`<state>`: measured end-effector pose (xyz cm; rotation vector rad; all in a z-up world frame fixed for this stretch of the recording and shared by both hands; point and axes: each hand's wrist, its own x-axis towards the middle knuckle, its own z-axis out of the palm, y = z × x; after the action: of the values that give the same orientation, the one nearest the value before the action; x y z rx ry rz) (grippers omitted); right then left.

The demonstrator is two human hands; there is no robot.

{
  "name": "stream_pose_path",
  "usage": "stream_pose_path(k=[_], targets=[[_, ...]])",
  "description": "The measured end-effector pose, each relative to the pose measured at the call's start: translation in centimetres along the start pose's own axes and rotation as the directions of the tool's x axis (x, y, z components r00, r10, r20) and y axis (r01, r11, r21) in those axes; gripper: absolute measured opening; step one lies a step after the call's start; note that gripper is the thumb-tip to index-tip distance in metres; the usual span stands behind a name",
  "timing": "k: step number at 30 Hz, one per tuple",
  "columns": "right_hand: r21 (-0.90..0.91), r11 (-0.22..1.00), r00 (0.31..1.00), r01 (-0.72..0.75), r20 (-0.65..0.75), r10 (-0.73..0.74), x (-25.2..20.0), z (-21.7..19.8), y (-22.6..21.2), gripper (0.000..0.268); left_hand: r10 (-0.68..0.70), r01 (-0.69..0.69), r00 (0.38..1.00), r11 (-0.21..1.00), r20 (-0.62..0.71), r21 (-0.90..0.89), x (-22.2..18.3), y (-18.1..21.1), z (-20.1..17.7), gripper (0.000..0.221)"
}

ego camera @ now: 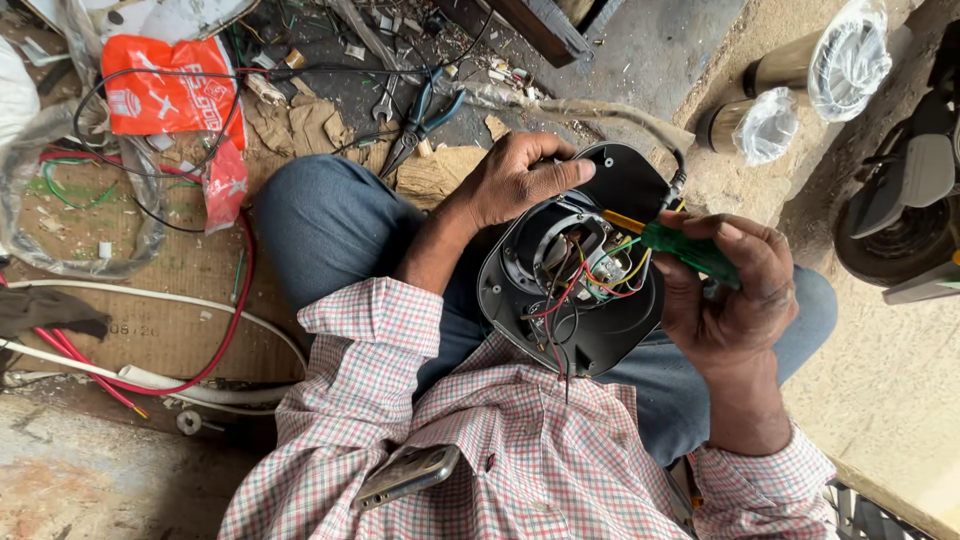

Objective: The person sits cross-legged and uses a screwdriver to adjust wires and components inside a disassembled fan motor housing. They then pick up the fan casing, inspect it, and continue manipulating the internal wiring.

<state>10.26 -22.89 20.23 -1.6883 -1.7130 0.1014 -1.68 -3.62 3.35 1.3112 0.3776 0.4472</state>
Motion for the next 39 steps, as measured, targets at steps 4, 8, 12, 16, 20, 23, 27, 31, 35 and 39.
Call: stream_pose_path(k=[4,8,12,16,20,23,27,31,35,39], targets=[[-0.018,1.000,1.000,0.003,0.003,-0.003,0.5,0.5,-0.1,0.053,0.053,-0.052,0.999,0.998,-0.013,0.025,-0.1,0.4,0.1,0.052],[-0.021,0.999,0.999,0.048,0.011,-0.048,0.9,0.9,0.1,0.052,0.033,-0.033,0.999,0.999,-0.011,0.012,0.0,0.3,0.3,0.053],[-0.031,0.999,0.999,0.029,0.020,-0.028,0.9,0.9,0.2,0.051,0.018,-0.018,1.000,0.999,-0.005,0.049,0.1,0.0,0.2,0.052],[-0.068,0.998,0.999,0.015,0.036,-0.013,0.8,0.7,0.2,0.048,0.033,-0.031,0.999,0.997,-0.020,0.067,0.1,0.0,0.3,0.053],[-0.073,0.997,0.999,0.019,0.049,-0.016,1.1,0.5,-0.1,0.047,0.041,-0.040,0.999,0.998,-0.020,0.056,0.1,-0.1,0.2,0.052],[-0.122,0.992,0.996,0.042,0.077,-0.032,1.4,0.2,-0.4,0.048,0.058,-0.057,0.998,0.998,-0.025,0.035,0.1,-0.2,0.3,0.052],[-0.115,0.992,0.993,0.051,0.108,-0.038,1.9,-0.1,-0.8,0.048,0.056,-0.056,0.998,0.998,-0.020,0.012,0.1,-0.2,0.3,0.049],[0.038,0.999,0.969,0.025,0.244,-0.033,2.4,-0.5,-0.8,0.043,0.036,-0.036,0.999,0.999,-0.005,-0.018,0.0,-0.4,0.2,0.046],[0.106,0.994,0.949,0.032,0.308,-0.063,2.6,-1.2,-0.4,0.044,0.036,-0.036,0.999,0.999,-0.001,-0.019,0.2,-0.4,0.2,0.046],[-0.198,0.977,0.962,0.079,0.272,-0.023,2.4,-1.0,0.6,0.054,0.051,-0.051,0.999,0.999,0.012,-0.009,0.1,-0.3,-0.1,0.048]])
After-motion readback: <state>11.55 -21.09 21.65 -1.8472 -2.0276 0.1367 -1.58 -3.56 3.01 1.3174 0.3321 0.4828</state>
